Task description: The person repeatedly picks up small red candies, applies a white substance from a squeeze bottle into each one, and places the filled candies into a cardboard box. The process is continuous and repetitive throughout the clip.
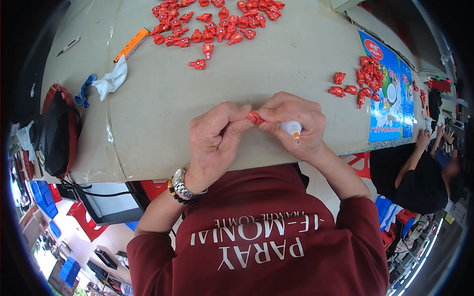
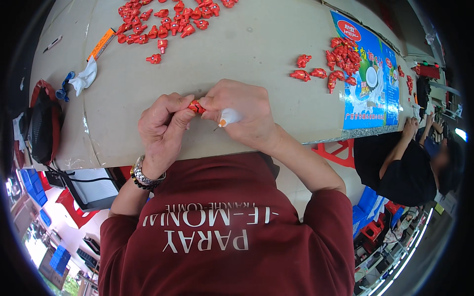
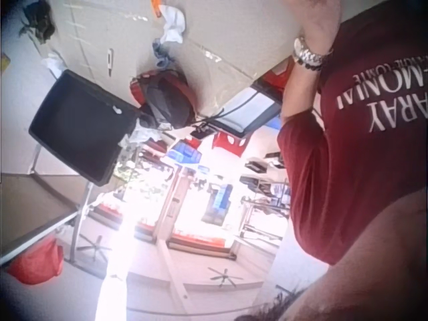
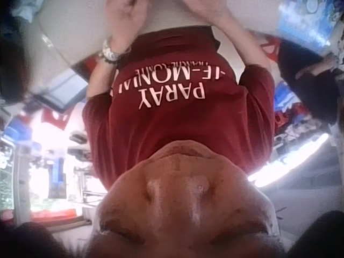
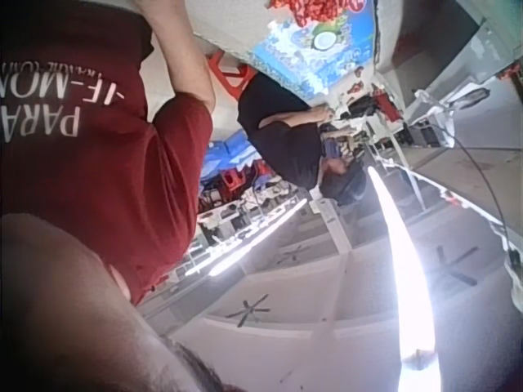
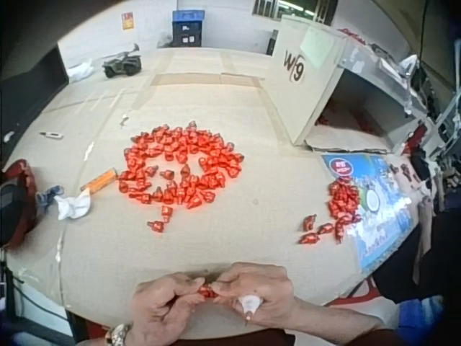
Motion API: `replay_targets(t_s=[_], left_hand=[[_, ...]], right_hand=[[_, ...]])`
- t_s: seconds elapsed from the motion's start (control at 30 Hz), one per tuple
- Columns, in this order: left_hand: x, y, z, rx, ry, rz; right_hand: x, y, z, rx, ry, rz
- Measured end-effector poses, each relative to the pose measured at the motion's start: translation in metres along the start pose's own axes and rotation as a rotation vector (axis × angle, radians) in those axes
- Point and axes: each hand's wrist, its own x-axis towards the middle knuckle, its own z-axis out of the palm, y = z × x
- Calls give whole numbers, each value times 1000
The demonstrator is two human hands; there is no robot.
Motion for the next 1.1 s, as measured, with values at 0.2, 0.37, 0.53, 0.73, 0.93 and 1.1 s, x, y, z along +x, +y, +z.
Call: replay_targets(t_s=[0.2, 0.37, 0.53, 0.73, 0.93, 1.1], left_hand=[[2, 0, 5, -35, 31, -28], [5, 11, 5, -87, 54, -178], [11, 24, -17, 118, 67, -212], [47, 26, -55, 641, 99, -57], [71, 9, -65, 651, -66, 3], [77, 5, -65, 734, -127, 43]], right_hand=[[-2, 4, 0, 31, 40, 58], [0, -10, -5, 42, 106, 200], [-9, -28, -31, -8, 264, 341], [-35, -24, -83, -320, 407, 593], [-50, -19, -109, -504, 365, 611], [-49, -22, -110, -617, 324, 574]])
